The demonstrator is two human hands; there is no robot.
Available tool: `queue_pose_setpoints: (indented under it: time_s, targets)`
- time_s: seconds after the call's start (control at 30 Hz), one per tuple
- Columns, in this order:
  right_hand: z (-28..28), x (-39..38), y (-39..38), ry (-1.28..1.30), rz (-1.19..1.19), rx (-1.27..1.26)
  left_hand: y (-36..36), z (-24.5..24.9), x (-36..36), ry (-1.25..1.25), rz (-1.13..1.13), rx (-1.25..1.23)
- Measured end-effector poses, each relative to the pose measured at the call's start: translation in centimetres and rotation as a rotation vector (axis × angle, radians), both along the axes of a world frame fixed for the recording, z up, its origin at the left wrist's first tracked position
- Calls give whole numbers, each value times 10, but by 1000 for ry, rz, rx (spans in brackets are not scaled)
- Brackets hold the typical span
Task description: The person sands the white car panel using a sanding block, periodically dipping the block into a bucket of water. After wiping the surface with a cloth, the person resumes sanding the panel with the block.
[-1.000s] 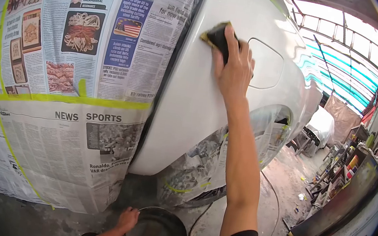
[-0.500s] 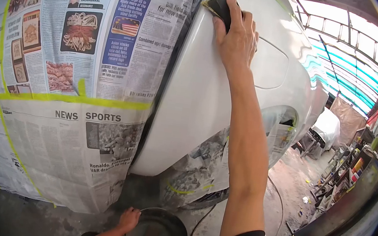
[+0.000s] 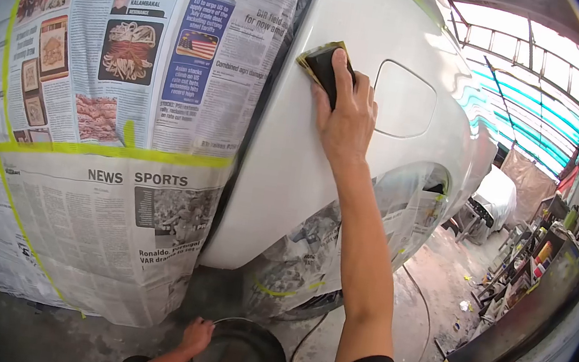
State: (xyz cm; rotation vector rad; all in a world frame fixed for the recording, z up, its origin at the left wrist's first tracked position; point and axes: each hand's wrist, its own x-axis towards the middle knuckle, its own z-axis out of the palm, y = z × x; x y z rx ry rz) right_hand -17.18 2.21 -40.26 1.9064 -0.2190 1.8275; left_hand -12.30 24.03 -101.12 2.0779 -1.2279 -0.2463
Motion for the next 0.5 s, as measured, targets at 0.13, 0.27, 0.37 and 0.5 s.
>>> queue_pose_setpoints:
  time_s: [0.13,0.27,0.37,0.5]
  targets:
    - [69,5,4,-42,-1,47,-4,-11,4,-40,8,-49]
    - [48,10,1,-62,45,62,2,-3,2,-12,4,-34]
    - [7,1,2,-22,-2,-4,-2,-4,-1,-8,0,-25]
    - [79,11,-2,-90,-45,73,-2,-5,3,-27,6,-26]
